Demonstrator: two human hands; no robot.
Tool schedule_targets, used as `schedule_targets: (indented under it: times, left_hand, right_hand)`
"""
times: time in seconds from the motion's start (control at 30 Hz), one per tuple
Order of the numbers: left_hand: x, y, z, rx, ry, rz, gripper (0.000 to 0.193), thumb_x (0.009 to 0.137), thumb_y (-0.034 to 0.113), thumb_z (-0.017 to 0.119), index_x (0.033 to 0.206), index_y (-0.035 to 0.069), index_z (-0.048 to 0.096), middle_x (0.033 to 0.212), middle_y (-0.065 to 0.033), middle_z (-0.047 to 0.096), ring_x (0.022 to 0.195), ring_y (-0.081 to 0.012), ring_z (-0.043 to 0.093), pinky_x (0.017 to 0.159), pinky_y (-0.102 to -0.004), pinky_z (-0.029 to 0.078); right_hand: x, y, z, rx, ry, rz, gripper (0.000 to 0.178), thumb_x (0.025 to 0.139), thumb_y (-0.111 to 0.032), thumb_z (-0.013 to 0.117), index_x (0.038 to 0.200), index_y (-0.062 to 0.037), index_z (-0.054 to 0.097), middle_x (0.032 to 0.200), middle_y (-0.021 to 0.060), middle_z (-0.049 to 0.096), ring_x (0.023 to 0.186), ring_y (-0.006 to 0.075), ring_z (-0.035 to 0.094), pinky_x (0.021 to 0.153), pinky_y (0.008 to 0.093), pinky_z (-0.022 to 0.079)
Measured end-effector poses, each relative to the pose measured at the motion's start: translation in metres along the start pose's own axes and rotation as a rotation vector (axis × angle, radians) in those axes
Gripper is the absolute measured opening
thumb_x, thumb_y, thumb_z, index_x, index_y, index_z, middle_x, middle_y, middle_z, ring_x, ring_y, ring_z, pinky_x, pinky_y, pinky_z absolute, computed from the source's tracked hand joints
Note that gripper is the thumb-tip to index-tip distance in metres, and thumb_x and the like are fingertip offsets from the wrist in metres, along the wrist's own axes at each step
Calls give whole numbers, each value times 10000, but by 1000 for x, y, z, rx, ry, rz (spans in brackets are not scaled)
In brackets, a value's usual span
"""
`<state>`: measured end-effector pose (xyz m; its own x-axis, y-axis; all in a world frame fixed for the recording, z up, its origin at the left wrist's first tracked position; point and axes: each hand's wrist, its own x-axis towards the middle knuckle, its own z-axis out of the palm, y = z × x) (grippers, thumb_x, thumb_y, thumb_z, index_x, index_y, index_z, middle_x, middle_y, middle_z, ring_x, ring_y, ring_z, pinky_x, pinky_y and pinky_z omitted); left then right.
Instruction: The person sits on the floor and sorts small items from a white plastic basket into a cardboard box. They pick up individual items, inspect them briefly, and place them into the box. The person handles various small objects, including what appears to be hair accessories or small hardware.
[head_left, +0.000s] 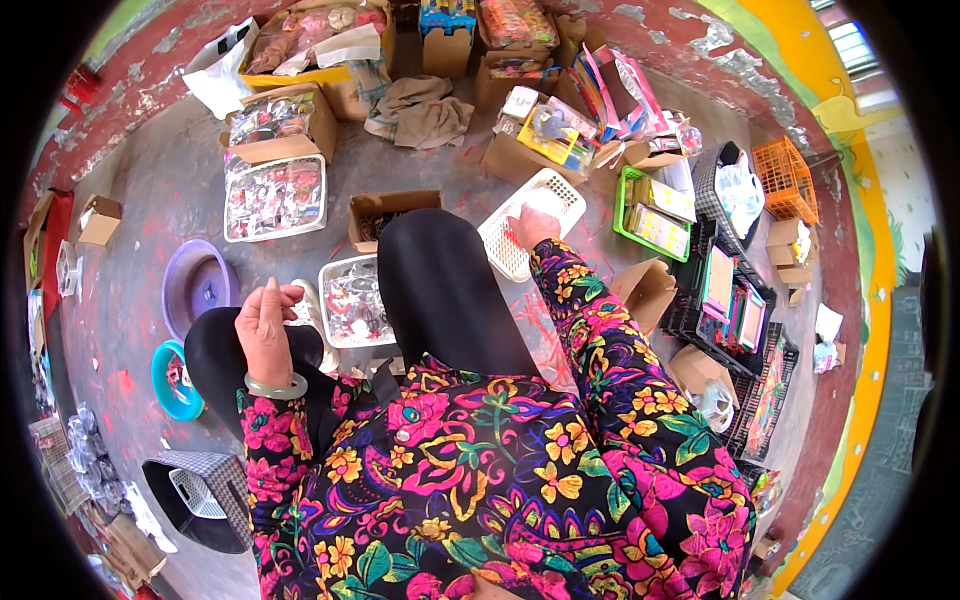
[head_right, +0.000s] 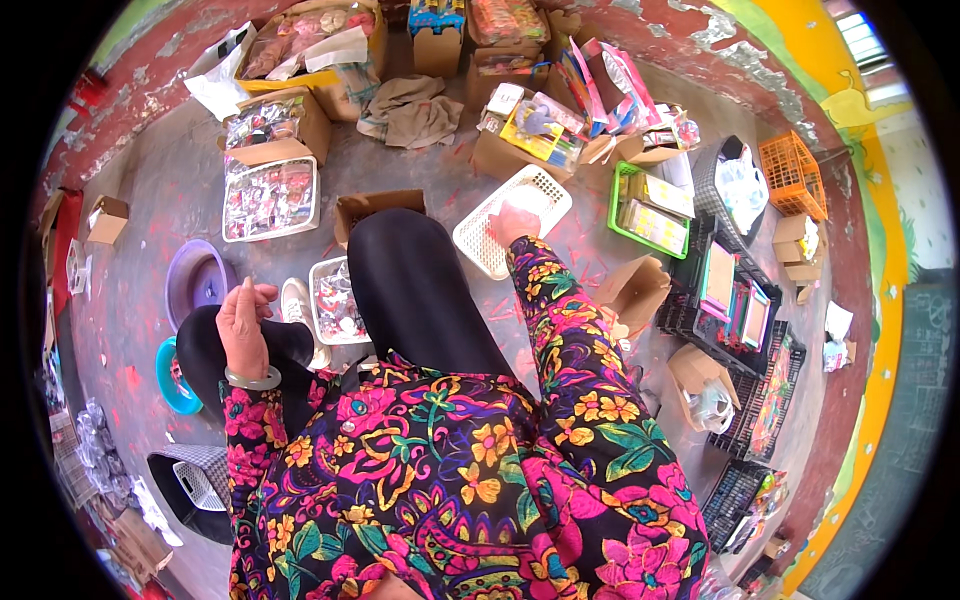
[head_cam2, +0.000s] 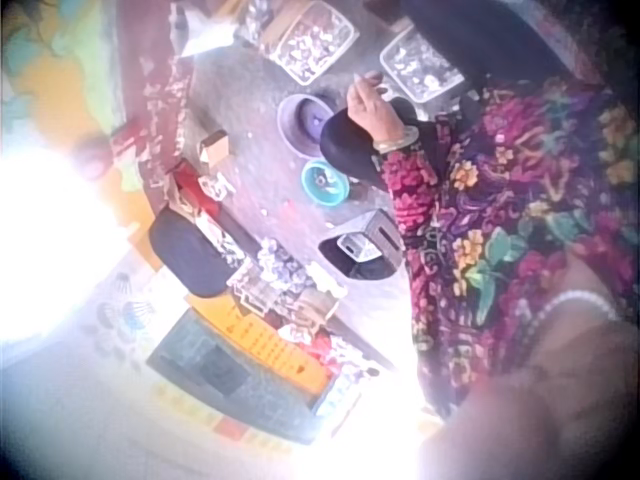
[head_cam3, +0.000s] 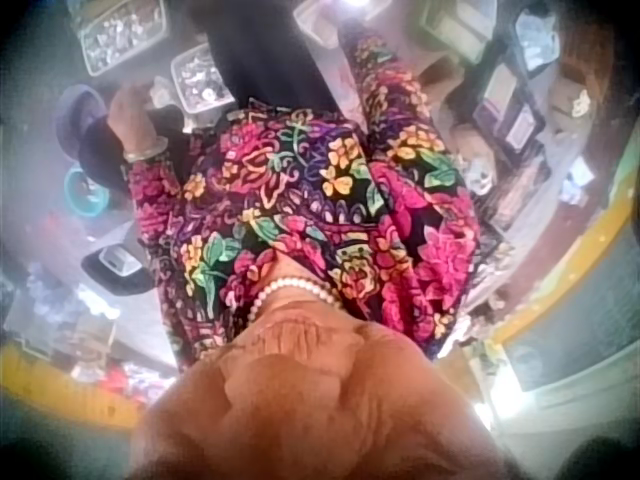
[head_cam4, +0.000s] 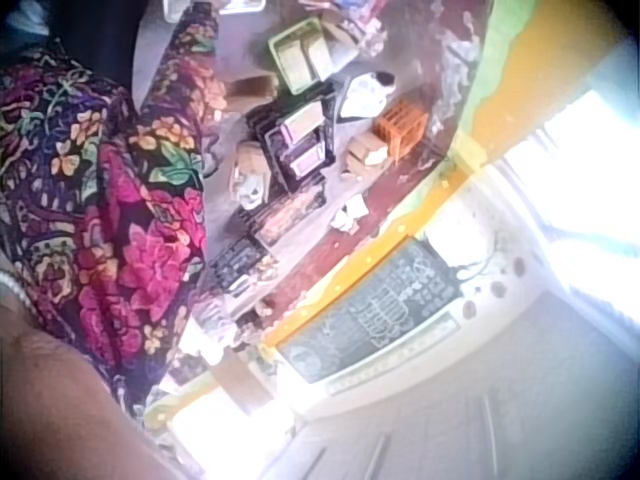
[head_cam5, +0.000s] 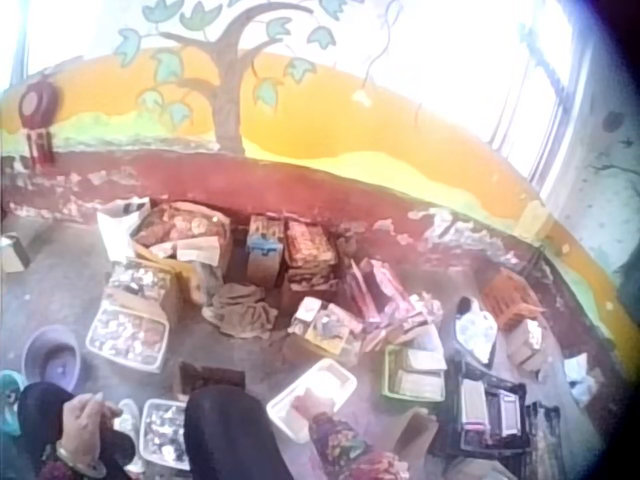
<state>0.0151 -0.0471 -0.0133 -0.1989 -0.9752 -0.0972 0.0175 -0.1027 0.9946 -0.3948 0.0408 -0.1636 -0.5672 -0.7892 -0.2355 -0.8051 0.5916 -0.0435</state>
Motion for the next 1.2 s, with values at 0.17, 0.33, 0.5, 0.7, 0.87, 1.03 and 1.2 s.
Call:
schedule_targets:
  times: [0.17, 0.33, 0.5, 0.7, 0.87, 1.03, 1.2]
  left_hand:
    - [1, 0, 2, 18, 3, -5, 297, 921, 189, 504, 702, 6, 589, 742, -53, 642, 588, -51, 477, 552, -192, 376]
    - [0, 0, 1, 14, 16, -6, 299, 920, 188, 505, 700, 4, 591, 738, -51, 641, 581, -50, 474, 553, -192, 378]
    - [-1, 0, 0, 25, 21, -7, 302, 918, 194, 508, 702, 4, 596, 733, -49, 640, 582, -49, 477, 552, -191, 377]
    - [0, -1, 1, 34, 22, -3, 308, 919, 202, 507, 704, 3, 600, 734, -50, 642, 579, -49, 477, 547, -191, 376]
    - [-1, -1, 0, 30, 23, -8, 306, 919, 204, 509, 707, 6, 604, 737, -50, 644, 589, -51, 496, 545, -192, 383]
    - [-1, -2, 1, 5, 27, -8, 299, 919, 201, 510, 709, 10, 607, 741, -52, 646, 600, -55, 514, 543, -192, 392]
    - [-2, -1, -1, 43, 32, -13, 303, 918, 199, 511, 696, 12, 599, 739, -54, 647, 596, -57, 513, 543, -196, 396]
  right_hand:
    - [11, 10, 18, -24, -13, -31, 203, 836, -227, 484, 903, -79, 606, 832, 156, 654, 809, 320, 640, 701, 414, 502]
    - [10, 4, 11, -38, -72, 90, 233, 823, -243, 516, 894, -82, 669, 885, 146, 658, 849, 312, 638, 739, 403, 503]
    - [11, 14, 15, 98, -15, 205, 270, 803, -306, 569, 908, -85, 682, 905, 136, 658, 864, 303, 634, 759, 390, 501]
    - [24, 24, 29, 62, -86, 133, 330, 794, -342, 587, 933, -54, 666, 910, 149, 653, 890, 318, 621, 802, 398, 484]
    - [13, 5, 11, 60, -95, 122, 308, 800, -289, 565, 987, -58, 646, 948, 155, 645, 889, 309, 624, 786, 400, 490]
    - [14, 5, 13, 30, -40, 141, 231, 809, -197, 521, 949, -66, 651, 940, 161, 642, 882, 312, 625, 775, 395, 498]
    - [15, 9, 9, 28, -67, 153, 224, 820, -168, 485, 967, -91, 635, 906, 171, 639, 878, 321, 622, 768, 409, 499]
